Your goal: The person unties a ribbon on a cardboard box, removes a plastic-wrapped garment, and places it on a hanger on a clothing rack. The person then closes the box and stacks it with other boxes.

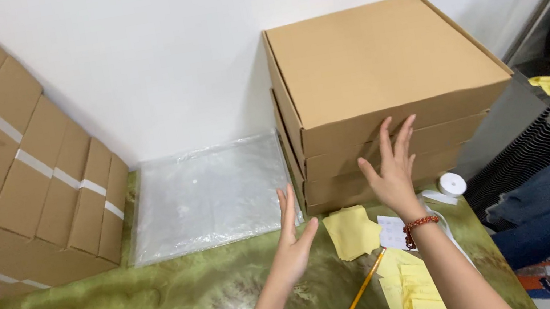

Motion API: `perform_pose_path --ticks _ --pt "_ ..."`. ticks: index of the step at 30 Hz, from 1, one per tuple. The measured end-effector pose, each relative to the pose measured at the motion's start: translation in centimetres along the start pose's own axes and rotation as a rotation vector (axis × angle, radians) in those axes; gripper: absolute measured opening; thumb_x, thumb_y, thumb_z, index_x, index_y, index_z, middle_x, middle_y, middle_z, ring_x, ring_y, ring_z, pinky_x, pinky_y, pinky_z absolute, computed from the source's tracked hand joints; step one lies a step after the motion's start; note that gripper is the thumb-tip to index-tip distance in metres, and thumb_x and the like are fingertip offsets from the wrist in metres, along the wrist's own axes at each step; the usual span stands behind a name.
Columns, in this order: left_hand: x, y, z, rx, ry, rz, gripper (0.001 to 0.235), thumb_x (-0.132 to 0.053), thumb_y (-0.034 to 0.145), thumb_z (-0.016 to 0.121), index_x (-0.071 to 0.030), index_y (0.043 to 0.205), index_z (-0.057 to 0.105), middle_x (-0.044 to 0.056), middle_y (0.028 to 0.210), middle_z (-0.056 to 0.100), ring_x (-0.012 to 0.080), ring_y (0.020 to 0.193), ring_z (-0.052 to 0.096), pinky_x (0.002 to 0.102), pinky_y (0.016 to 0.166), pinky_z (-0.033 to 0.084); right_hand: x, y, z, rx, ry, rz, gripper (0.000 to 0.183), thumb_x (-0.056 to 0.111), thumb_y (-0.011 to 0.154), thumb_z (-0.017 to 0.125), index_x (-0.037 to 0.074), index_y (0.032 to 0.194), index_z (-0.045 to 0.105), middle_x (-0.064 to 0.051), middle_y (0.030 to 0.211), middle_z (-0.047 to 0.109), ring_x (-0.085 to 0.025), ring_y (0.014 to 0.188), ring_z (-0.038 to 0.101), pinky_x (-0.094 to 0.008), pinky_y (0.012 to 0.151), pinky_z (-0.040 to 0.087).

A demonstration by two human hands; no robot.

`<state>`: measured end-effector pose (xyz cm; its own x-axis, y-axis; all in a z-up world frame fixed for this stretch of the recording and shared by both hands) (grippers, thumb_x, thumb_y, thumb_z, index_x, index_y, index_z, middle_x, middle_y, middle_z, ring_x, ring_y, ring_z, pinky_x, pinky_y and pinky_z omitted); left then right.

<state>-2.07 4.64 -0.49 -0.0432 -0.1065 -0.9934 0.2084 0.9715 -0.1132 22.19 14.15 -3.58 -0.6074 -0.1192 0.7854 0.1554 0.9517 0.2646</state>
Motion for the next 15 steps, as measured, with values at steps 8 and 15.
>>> perform_pose_path --ticks 8,15 --pt "4.1 -3.8 -8.9 -0.103 -0.104 -0.163 0.064 -0.036 0.103 0.055 -0.04 0.164 0.037 -0.01 0.181 -0.011 0.0163 0.167 -0.004 0.051 0.132 0.018 -3.7 -3.8 9.6 0.2 -0.003 0.173 0.103 0.037 0.095 0.065 0.025 0.171 -0.002 -0.022 0.174 -0.025 -0.04 0.164 -0.016 -0.049 0.131 0.002" --pt "2.8 -11.5 -22.4 -0.275 -0.213 -0.124 0.059 -0.03 0.103 0.059 -0.038 0.16 0.048 -0.012 0.181 -0.004 0.0126 0.167 0.008 0.039 0.131 0.023 15.8 -8.5 20.0 0.642 -0.005 0.262 0.081 0.041 0.095 0.062 0.032 0.169 0.03 0.007 0.176 0.032 -0.017 0.163 0.03 -0.037 0.13 0.027"
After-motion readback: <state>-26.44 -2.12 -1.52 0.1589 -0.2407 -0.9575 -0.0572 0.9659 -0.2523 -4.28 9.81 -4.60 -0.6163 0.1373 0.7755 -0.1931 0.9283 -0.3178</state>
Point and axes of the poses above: each hand's wrist, its own y-axis towards the middle knuckle, its own z-axis out of the palm, x = y × z, the point moved 4 cm from there along y, towards the middle knuckle
